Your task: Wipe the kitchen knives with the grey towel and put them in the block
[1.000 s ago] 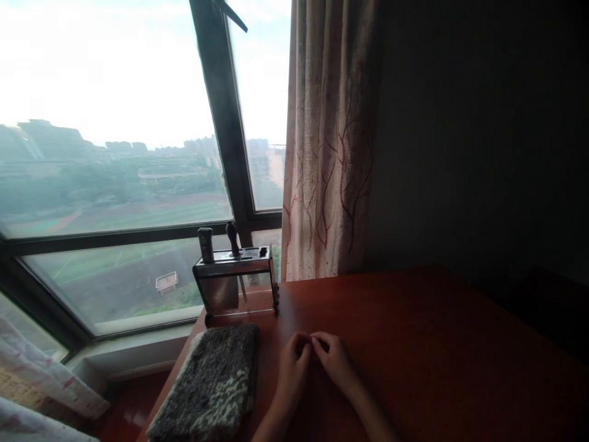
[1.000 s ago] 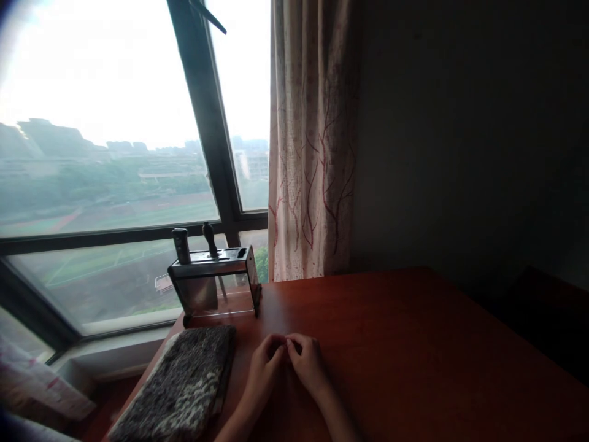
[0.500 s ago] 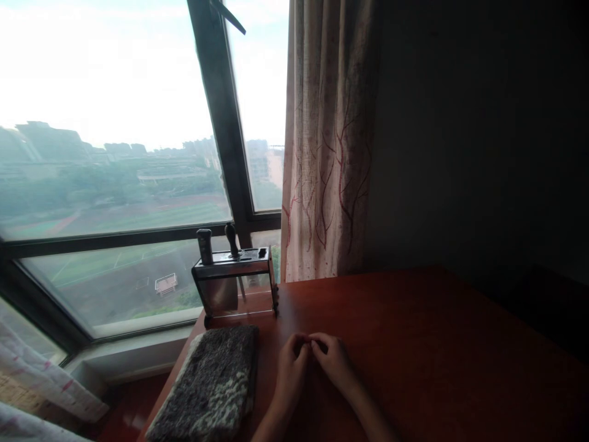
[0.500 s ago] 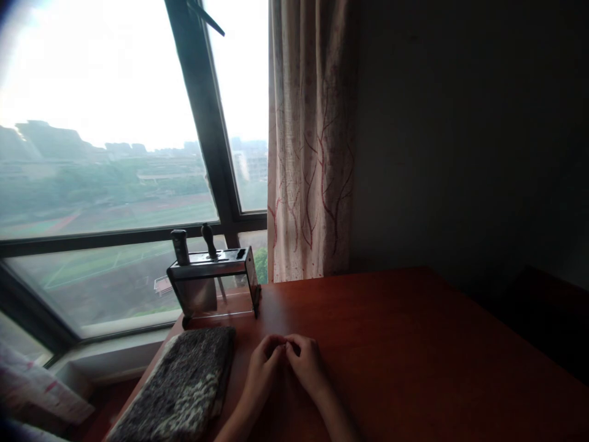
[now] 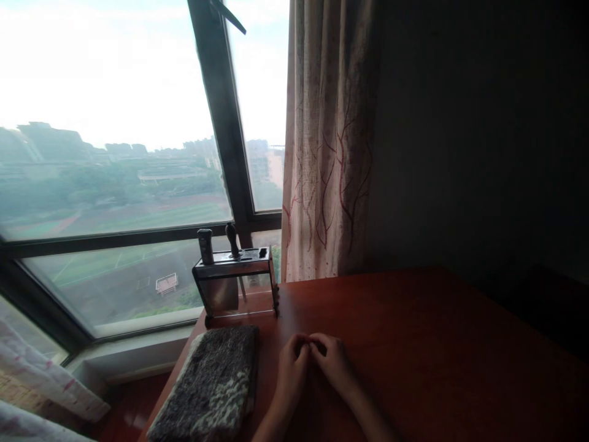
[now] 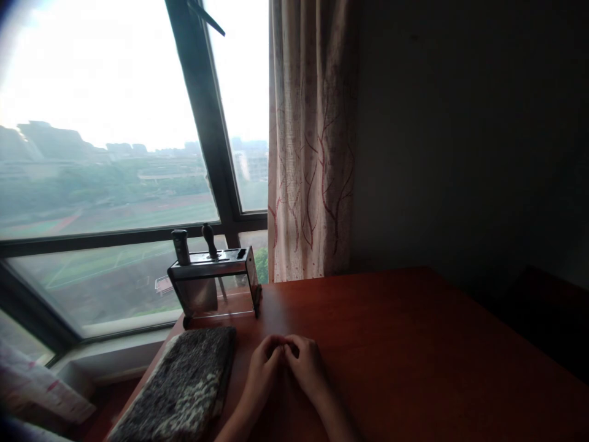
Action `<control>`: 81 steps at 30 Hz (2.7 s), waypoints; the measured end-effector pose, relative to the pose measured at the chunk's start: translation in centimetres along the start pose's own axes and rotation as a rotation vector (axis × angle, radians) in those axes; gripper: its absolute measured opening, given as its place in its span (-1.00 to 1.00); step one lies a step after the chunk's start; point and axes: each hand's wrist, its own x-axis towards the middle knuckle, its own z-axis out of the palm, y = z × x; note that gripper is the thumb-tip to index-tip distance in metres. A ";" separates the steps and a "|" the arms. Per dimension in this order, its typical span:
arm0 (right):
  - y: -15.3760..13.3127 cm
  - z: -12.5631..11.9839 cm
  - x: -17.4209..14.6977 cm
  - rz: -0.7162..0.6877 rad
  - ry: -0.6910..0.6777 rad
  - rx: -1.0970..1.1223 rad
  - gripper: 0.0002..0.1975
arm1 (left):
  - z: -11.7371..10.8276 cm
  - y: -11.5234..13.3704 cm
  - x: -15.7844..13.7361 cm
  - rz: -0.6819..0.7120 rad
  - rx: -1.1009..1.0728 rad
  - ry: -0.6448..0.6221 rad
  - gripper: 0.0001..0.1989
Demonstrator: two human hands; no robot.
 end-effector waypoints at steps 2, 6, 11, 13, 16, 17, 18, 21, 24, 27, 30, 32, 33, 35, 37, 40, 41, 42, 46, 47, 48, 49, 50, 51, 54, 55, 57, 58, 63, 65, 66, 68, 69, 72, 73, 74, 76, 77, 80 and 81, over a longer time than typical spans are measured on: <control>0.1 0.1 0.0 -0.002 0.000 -0.002 -0.74 | 0.0 0.0 0.0 0.005 -0.004 0.001 -0.85; 0.3 0.1 0.0 -0.013 0.000 0.001 -0.73 | 0.1 -0.1 0.0 0.012 0.000 0.008 -0.85; 0.1 0.0 -0.1 -0.026 -0.011 0.015 -0.71 | 0.0 0.1 0.0 0.013 0.012 0.014 -0.87; 0.1 0.0 -0.1 -0.025 -0.011 0.020 -0.71 | 0.0 0.1 0.0 0.017 0.021 0.015 -0.87; -0.1 -0.1 0.0 -0.011 0.009 0.027 -0.71 | -0.1 0.3 0.0 0.024 0.050 0.018 -0.87; -0.2 -0.2 -0.1 -0.004 0.018 0.031 -0.71 | -0.2 0.4 0.0 0.032 0.070 0.024 -0.87; -0.3 -0.3 -0.1 0.002 0.027 0.036 -0.70 | -0.3 0.4 0.0 0.041 0.097 0.031 -0.87; -0.6 -0.5 -0.1 0.015 0.033 0.062 -0.66 | -0.6 0.4 0.1 0.077 0.194 0.047 -0.86; -0.9 -0.5 -0.2 0.014 0.026 0.083 -0.65 | -0.9 0.2 0.2 0.107 0.241 0.021 -0.81; -1.0 -0.5 -0.2 0.007 0.020 0.086 -0.64 | -0.9 0.0 0.3 0.111 0.268 -0.013 -0.77; -1.0 -0.4 -0.2 -0.001 0.016 0.084 -0.62 | -0.9 0.1 0.2 0.102 0.282 -0.030 -0.75; -0.9 -0.4 -0.2 -0.006 0.022 0.079 -0.63 | -0.9 0.2 0.2 0.100 0.292 -0.049 -0.73; -0.9 -0.4 -0.2 -0.009 0.025 0.076 -0.63 | -0.9 0.3 0.2 0.101 0.298 -0.058 -0.73; -0.9 -0.4 -0.3 -0.013 0.028 0.071 -0.64 | -0.8 0.3 0.2 0.108 0.309 -0.070 -0.72; -0.9 -0.4 -0.3 -0.015 0.025 0.067 -0.64 | -0.8 0.3 0.2 0.114 0.317 -0.068 -0.73; -1.1 -0.5 -0.3 -0.020 0.020 0.061 -0.65 | -0.8 0.2 0.2 0.112 0.338 -0.047 -0.74; -1.1 -0.5 -0.3 -0.022 0.020 0.058 -0.65 | -0.8 0.1 0.2 0.113 0.342 -0.041 -0.74; -1.1 -0.5 -0.3 -0.024 0.021 0.055 -0.66 | -0.8 0.0 0.2 0.114 0.345 -0.037 -0.74; -1.1 -0.5 -0.3 -0.032 0.027 0.045 -0.68 | -0.8 0.0 0.2 0.111 0.371 -0.046 -0.73; -1.1 -0.5 -0.3 -0.033 0.027 0.043 -0.68 | -0.8 0.0 0.2 0.109 0.381 -0.046 -0.73; -1.1 -0.5 -0.3 -0.034 0.026 0.042 -0.68 | -0.8 -0.1 0.2 0.108 0.390 -0.044 -0.73; -1.1 -0.5 -0.3 -0.035 0.024 0.042 -0.68 | -0.8 -0.1 0.2 0.107 0.398 -0.039 -0.73; -1.1 -0.5 -0.3 -0.036 0.023 0.043 -0.68 | -0.8 -0.1 0.2 0.106 0.402 -0.033 -0.73; -1.1 -0.5 -0.3 -0.036 0.022 0.044 -0.68 | -0.8 -0.1 0.2 0.105 0.403 -0.031 -0.73; -1.0 -0.4 -0.3 -0.031 0.029 0.049 -0.68 | -0.8 -0.1 0.2 0.107 0.386 -0.039 -0.72; -1.0 -0.4 -0.3 -0.028 0.033 0.051 -0.68 | -0.8 0.0 0.2 0.110 0.381 -0.039 -0.72; -0.9 -0.3 -0.3 -0.023 0.038 0.056 -0.68 | -0.8 0.1 0.2 0.114 0.372 -0.036 -0.73; -0.8 -0.3 -0.2 -0.019 0.042 0.058 -0.68 | -0.8 0.2 0.2 0.115 0.366 -0.035 -0.73; -0.8 -0.3 -0.2 -0.002 0.045 0.075 -0.68 | -0.8 0.3 0.2 0.125 0.336 -0.042 -0.74; -0.9 -0.3 -0.2 0.001 0.041 0.081 -0.67 | -0.8 0.3 0.2 0.127 0.343 -0.039 -0.74; -0.9 -0.4 -0.2 0.003 0.040 0.083 -0.67 | -0.8 0.3 0.2 0.126 0.347 -0.037 -0.74; -0.9 -0.4 -0.2 0.008 0.041 0.086 -0.66 | -0.8 0.3 0.2 0.124 0.351 -0.033 -0.74; -0.9 -0.3 -0.2 0.010 0.041 0.088 -0.66 | -0.8 0.3 0.2 0.122 0.351 -0.033 -0.74; -0.9 -0.3 -0.1 0.016 0.041 0.100 -0.65 | -0.8 0.3 0.3 0.116 0.339 -0.032 -0.74; -0.9 -0.3 -0.1 0.018 0.042 0.104 -0.65 | -0.8 0.3 0.3 0.116 0.333 -0.033 -0.74; -1.0 -0.3 -0.1 0.022 0.042 0.109 -0.65 | -0.8 0.3 0.3 0.116 0.328 -0.033 -0.75; -1.0 -0.4 -0.1 0.032 0.039 0.121 -0.63 | -0.7 0.3 0.3 0.119 0.317 -0.035 -0.75; -1.1 -0.4 -0.1 0.037 0.036 0.128 -0.62 | -0.7 0.2 0.3 0.119 0.312 -0.037 -0.76; -1.1 -0.4 -0.1 0.052 0.029 0.148 -0.60 | -0.7 0.3 0.2 0.112 0.307 -0.043 -0.77; -1.0 -0.4 -0.1 0.058 0.027 0.155 -0.60 | -0.7 0.3 0.1 0.110 0.305 -0.048 -0.78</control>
